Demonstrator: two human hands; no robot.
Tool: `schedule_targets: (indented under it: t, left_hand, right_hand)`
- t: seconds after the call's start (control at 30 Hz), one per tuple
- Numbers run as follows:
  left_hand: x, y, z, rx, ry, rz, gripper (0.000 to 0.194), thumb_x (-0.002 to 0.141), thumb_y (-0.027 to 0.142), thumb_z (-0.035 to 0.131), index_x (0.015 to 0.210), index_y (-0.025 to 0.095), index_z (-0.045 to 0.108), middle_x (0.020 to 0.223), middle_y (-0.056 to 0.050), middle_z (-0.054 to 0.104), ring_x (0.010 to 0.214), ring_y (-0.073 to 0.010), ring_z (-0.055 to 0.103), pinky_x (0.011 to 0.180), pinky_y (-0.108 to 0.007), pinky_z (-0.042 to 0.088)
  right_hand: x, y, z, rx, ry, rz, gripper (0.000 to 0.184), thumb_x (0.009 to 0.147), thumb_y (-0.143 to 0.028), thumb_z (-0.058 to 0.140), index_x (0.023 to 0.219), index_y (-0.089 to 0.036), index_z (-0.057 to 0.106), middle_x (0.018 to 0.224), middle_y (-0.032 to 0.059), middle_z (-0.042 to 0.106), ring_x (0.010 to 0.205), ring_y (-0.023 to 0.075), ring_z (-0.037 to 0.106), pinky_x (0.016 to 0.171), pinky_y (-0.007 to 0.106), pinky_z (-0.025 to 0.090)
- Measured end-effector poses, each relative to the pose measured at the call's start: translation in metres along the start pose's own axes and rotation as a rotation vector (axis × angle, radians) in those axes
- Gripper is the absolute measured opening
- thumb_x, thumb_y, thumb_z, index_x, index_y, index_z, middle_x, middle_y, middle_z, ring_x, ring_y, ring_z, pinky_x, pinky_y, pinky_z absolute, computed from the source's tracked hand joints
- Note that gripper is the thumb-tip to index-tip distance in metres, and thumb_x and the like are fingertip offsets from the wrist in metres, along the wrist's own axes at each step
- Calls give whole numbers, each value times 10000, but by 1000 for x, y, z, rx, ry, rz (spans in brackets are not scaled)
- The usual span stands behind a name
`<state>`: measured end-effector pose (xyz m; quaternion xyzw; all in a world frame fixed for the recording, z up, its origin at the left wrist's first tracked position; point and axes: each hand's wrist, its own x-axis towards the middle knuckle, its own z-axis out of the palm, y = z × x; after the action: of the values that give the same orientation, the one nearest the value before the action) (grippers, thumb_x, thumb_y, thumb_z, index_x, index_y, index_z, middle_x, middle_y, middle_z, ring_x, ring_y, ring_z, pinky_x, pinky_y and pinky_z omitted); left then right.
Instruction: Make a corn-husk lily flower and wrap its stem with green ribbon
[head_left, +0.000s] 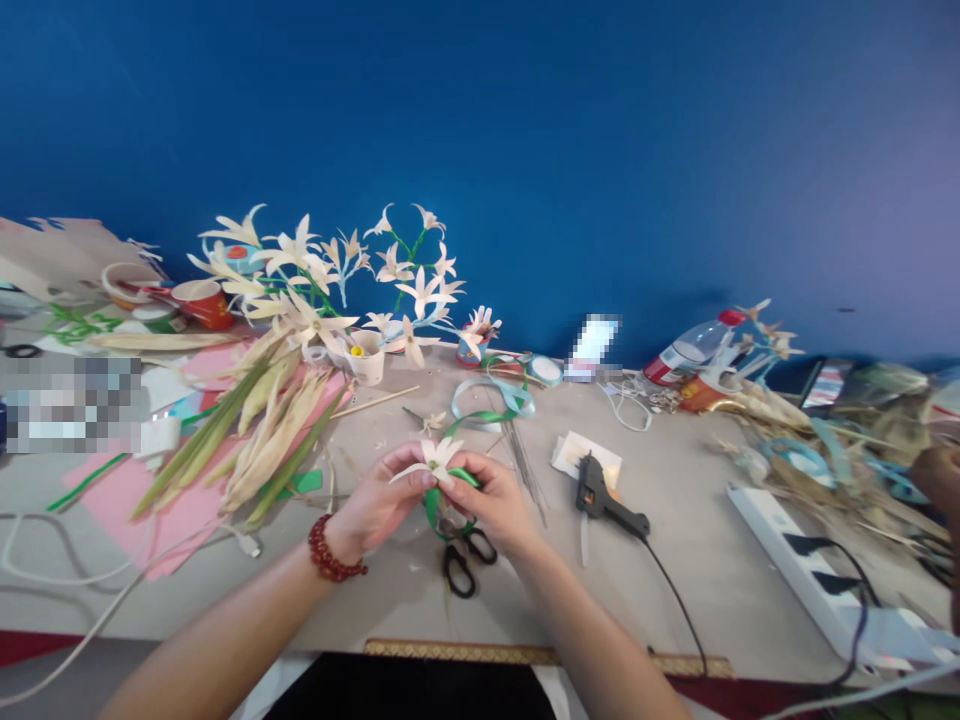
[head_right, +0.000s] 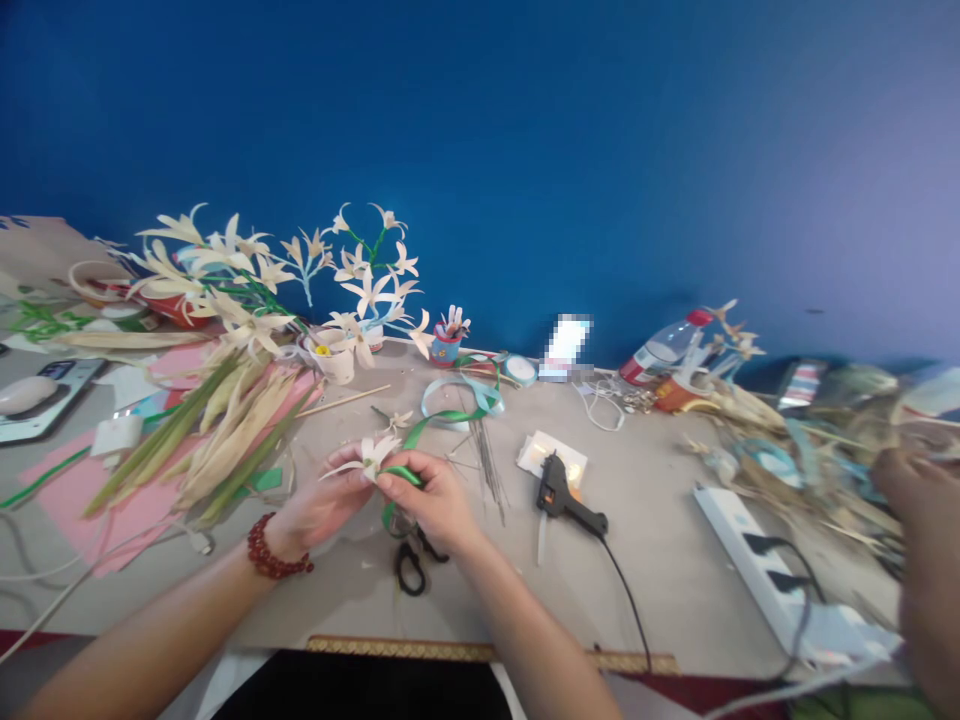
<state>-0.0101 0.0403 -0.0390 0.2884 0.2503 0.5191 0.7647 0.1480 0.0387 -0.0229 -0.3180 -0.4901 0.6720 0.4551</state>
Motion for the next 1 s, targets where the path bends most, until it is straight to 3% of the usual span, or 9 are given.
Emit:
schedule_targets:
  t: [0.3, 0.5, 0.77, 1.0]
  left_hand:
    - [-1, -1, 5, -13, 58, 22, 182, 616, 193, 858, 750, 169, 737, 764, 2, 700, 737, -121, 609, 710, -225, 455]
    - [0, -7, 3, 15, 66, 86, 132, 666, 203, 828, 758, 179, 736, 875, -2, 685, 804, -128, 609, 775, -242, 464]
    - [0, -9, 0, -3, 41, 48, 74, 725, 181, 785, 775, 174, 732, 808, -1, 679, 774, -114, 599, 747, -216, 464]
    - [-1, -10, 1, -3, 80, 44, 139, 700, 151, 801, 814, 178, 725, 754, 12, 678, 734, -109, 610, 732, -217, 468]
  right_hand:
    - [-3, 0, 5, -108, 93, -80, 257, 745, -417, 746, 723, -194, 619, 635, -30, 544, 544, 100, 452, 538, 221, 391]
    - [-2, 0, 6, -375, 219, -252, 116, 763, -317, 703, 761, -204, 677, 722, 8, 639, 675, 164, 565, 676, 277, 453]
    - [-3, 3, 6, -437, 316, -253, 121, 768, -307, 677, 777, -189, 660, 710, 7, 623, 658, 159, 543, 643, 266, 432]
    - [-3, 0, 7, -478, 345, -262, 138, 758, -316, 673, 743, -182, 645, 659, -5, 606, 624, 147, 506, 610, 252, 405]
